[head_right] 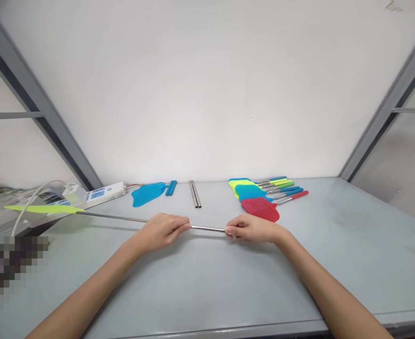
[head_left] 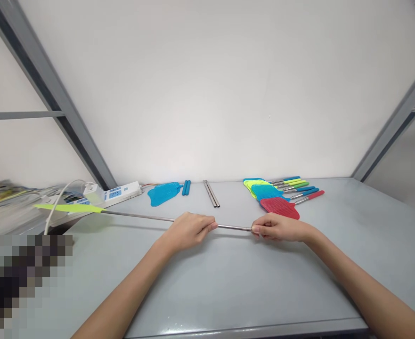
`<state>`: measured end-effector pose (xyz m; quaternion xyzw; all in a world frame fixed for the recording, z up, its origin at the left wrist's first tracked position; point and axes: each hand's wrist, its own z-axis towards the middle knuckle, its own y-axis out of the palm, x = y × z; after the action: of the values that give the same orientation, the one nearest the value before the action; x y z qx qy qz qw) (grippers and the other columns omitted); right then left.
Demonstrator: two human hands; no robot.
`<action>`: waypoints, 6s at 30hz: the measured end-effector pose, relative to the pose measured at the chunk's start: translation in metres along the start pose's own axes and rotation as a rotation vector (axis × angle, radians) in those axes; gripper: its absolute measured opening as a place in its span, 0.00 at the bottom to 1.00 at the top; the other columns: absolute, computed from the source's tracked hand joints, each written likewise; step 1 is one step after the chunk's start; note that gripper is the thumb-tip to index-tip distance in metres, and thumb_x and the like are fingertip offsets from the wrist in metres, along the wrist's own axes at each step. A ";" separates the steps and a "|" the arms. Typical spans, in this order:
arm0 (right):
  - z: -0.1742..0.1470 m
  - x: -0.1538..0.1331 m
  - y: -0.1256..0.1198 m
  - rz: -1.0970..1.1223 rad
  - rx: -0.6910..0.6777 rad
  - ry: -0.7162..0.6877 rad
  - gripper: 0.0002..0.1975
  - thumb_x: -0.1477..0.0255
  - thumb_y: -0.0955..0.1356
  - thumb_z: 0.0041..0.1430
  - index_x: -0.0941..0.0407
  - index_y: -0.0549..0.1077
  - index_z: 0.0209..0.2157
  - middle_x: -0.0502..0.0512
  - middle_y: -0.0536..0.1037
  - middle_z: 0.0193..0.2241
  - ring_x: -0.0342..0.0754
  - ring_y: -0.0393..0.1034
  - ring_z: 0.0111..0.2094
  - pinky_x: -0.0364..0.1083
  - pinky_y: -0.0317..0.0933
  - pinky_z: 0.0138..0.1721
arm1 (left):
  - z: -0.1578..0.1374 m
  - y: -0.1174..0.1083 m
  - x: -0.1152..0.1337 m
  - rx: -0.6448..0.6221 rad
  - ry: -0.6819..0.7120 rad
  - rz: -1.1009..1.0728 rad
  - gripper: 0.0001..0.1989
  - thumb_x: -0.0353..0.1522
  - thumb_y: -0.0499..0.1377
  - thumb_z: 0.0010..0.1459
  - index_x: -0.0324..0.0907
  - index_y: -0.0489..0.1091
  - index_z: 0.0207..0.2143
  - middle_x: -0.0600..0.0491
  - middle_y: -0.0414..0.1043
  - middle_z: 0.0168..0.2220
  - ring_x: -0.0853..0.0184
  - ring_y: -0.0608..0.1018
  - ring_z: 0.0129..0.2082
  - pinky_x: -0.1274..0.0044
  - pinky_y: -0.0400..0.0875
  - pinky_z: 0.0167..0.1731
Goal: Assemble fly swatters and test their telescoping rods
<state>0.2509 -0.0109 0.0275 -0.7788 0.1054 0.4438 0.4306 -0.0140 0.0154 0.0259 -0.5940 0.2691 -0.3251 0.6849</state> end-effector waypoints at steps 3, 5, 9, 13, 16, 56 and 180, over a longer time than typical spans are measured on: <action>0.000 0.002 0.001 0.018 -0.002 0.002 0.20 0.57 0.57 0.55 0.59 0.65 0.25 0.46 0.56 0.20 0.37 0.48 0.19 0.38 0.45 0.19 | -0.001 0.000 0.000 0.001 -0.005 0.000 0.16 0.35 0.39 0.61 0.43 0.58 0.24 0.60 0.66 0.21 0.73 0.66 0.20 0.79 0.47 0.20; 0.001 0.003 0.002 0.027 0.000 0.005 0.20 0.56 0.57 0.55 0.59 0.65 0.25 0.46 0.56 0.20 0.37 0.48 0.19 0.38 0.45 0.19 | -0.002 0.001 0.000 0.006 -0.012 0.005 0.16 0.35 0.39 0.61 0.43 0.59 0.24 0.60 0.66 0.21 0.73 0.66 0.20 0.79 0.47 0.20; 0.004 0.005 0.004 0.050 -0.034 0.037 0.20 0.56 0.58 0.55 0.59 0.66 0.26 0.46 0.56 0.20 0.38 0.49 0.19 0.39 0.46 0.20 | -0.004 0.003 0.002 0.008 -0.028 -0.004 0.16 0.36 0.40 0.61 0.42 0.59 0.24 0.59 0.65 0.20 0.73 0.65 0.19 0.79 0.48 0.20; 0.004 0.005 0.005 0.072 -0.060 0.060 0.20 0.56 0.58 0.55 0.59 0.66 0.27 0.47 0.58 0.20 0.38 0.50 0.20 0.39 0.48 0.21 | -0.005 0.005 0.006 0.005 -0.055 -0.018 0.17 0.38 0.40 0.61 0.42 0.58 0.23 0.59 0.63 0.19 0.73 0.63 0.17 0.79 0.47 0.19; 0.004 0.005 0.005 0.053 -0.054 0.065 0.20 0.56 0.58 0.55 0.59 0.67 0.27 0.47 0.59 0.21 0.38 0.51 0.20 0.39 0.48 0.21 | -0.005 0.007 0.010 0.004 -0.078 -0.037 0.18 0.38 0.40 0.60 0.42 0.59 0.23 0.58 0.63 0.19 0.73 0.63 0.17 0.79 0.47 0.19; 0.013 0.000 0.025 -0.025 0.036 -0.040 0.17 0.61 0.60 0.55 0.60 0.69 0.27 0.49 0.65 0.20 0.40 0.56 0.22 0.39 0.49 0.21 | -0.003 0.024 0.036 0.068 -0.039 -0.015 0.16 0.39 0.41 0.60 0.42 0.62 0.28 0.57 0.66 0.24 0.72 0.68 0.24 0.79 0.52 0.22; 0.004 0.003 0.013 0.225 -0.082 0.224 0.26 0.50 0.57 0.52 0.57 0.70 0.34 0.47 0.59 0.20 0.36 0.44 0.15 0.38 0.38 0.14 | -0.001 0.028 0.027 0.213 -0.025 0.061 0.19 0.40 0.42 0.60 0.42 0.62 0.23 0.56 0.66 0.21 0.72 0.67 0.24 0.77 0.49 0.21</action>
<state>0.2437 -0.0153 0.0165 -0.8237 0.2208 0.4036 0.3315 0.0066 -0.0039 -0.0019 -0.5136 0.2422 -0.3234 0.7570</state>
